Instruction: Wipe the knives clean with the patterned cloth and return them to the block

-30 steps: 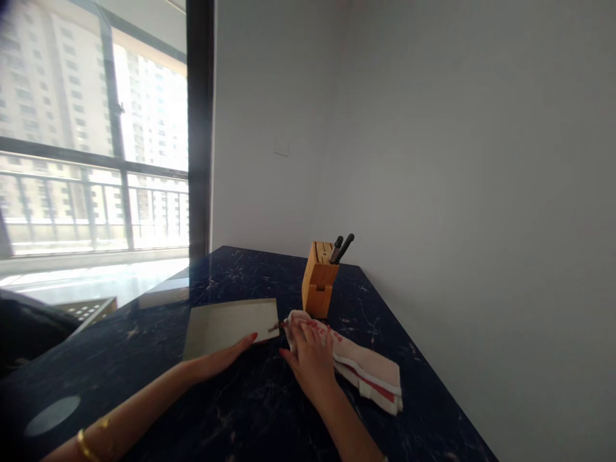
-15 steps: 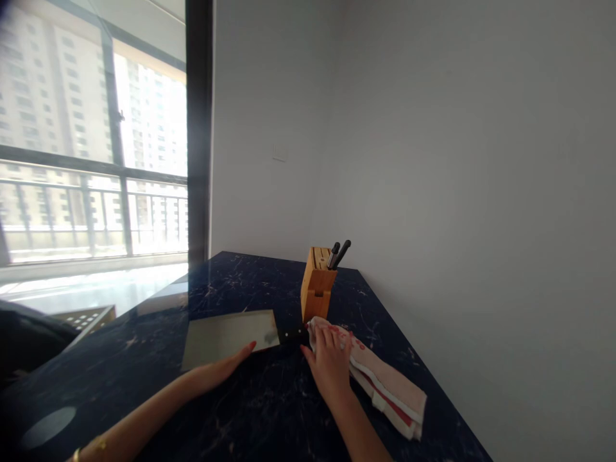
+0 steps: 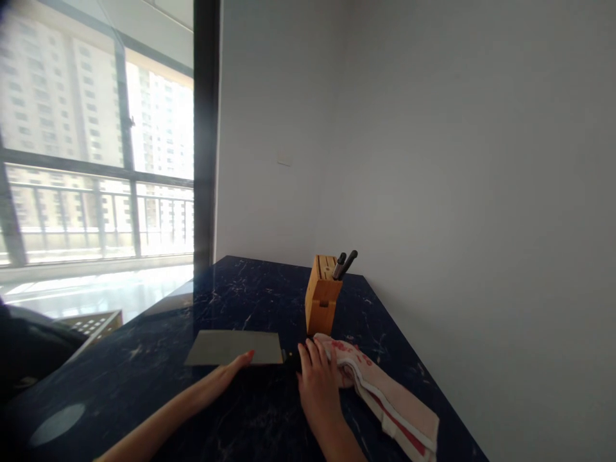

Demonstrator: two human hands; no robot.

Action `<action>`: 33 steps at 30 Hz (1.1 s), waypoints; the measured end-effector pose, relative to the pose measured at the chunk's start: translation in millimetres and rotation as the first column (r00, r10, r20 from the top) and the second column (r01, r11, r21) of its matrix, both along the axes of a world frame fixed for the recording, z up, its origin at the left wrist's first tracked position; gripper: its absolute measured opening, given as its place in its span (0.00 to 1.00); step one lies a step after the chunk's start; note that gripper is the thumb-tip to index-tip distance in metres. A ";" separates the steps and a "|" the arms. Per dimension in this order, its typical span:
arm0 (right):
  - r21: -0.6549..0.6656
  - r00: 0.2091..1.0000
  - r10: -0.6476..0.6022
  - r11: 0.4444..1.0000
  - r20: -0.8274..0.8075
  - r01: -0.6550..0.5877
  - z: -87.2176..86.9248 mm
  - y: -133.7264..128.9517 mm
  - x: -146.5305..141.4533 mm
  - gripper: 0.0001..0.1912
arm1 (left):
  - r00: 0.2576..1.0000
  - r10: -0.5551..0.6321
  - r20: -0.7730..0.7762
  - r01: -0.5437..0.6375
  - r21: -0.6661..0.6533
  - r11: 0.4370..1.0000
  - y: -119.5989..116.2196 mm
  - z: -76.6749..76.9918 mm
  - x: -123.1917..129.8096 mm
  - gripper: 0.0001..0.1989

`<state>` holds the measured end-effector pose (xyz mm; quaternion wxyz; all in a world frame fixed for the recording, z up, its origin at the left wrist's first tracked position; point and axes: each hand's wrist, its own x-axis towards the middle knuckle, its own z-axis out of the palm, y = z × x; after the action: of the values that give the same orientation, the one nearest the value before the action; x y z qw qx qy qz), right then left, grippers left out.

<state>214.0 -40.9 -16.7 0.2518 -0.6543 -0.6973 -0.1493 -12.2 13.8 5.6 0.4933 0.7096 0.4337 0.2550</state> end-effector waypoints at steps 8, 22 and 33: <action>0.050 0.990 0.139 0.989 -0.017 -0.138 13.8 2.8 1.4 0.12 | 0.958 0.003 0.288 0.009 -0.042 0.999 -9.5 21.7 4.8 0.30; 0.123 0.933 0.088 0.991 -0.349 -0.048 17.1 -1.6 0.9 0.15 | 0.992 -0.124 -0.002 0.105 0.543 0.833 -25.8 34.6 18.2 0.18; 0.016 0.924 0.115 0.993 -0.364 -0.117 26.3 -6.6 -2.4 0.16 | 0.856 0.387 -0.344 0.196 0.907 0.373 -9.3 39.7 8.0 0.12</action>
<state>211.6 -47.5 9.6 0.3832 -0.6290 -0.6764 -0.0085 -4.2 4.5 45.3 -0.1361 0.8728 0.3713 0.2860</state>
